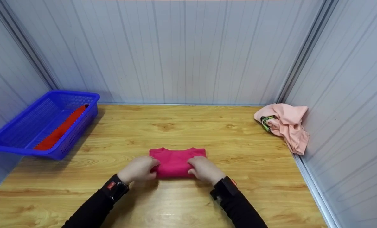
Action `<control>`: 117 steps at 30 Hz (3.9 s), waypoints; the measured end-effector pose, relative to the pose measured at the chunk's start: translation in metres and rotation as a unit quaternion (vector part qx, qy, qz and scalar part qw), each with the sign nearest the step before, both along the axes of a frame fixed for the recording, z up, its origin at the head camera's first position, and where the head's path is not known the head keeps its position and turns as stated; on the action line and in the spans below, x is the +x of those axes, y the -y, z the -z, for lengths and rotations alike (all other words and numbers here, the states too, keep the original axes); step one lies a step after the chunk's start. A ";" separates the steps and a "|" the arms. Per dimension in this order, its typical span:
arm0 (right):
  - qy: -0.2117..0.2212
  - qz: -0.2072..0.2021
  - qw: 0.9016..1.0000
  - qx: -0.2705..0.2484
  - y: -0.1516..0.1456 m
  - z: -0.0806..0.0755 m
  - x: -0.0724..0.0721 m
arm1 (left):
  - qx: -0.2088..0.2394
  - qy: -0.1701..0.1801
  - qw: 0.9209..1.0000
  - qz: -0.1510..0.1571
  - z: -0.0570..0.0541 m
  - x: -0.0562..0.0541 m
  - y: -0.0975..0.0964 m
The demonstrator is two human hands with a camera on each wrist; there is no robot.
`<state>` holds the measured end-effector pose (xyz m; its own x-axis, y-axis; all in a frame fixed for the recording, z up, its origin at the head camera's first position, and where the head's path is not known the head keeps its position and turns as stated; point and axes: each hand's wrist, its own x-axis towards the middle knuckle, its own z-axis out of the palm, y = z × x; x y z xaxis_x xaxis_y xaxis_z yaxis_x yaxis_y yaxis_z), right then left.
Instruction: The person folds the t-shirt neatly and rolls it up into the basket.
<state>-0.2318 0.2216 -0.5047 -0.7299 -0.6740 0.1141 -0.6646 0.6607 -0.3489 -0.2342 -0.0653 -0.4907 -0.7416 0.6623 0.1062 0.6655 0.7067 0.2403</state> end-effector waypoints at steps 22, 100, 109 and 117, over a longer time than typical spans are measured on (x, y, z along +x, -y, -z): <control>0.009 -0.001 1.000 0.019 0.000 0.002 -0.008 | 0.019 0.066 0.998 -0.005 -0.003 -0.018 -0.001; -0.192 -0.001 0.981 0.006 0.014 0.012 -0.002 | -0.070 -0.138 0.986 -0.057 0.008 0.004 -0.017; -0.167 -0.009 0.986 -0.007 0.011 0.010 -0.001 | -0.033 -0.146 0.989 -0.011 0.007 0.001 -0.009; -0.140 -0.013 0.990 -0.003 0.009 0.010 0.000 | -0.046 -0.123 0.991 -0.007 0.004 0.003 -0.008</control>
<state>-0.2317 0.2124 -0.5146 -0.6514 -0.6910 0.3133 -0.7526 0.6408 -0.1516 -0.2312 -0.0572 -0.4951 -0.7097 0.6677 0.2247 0.6863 0.7273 0.0063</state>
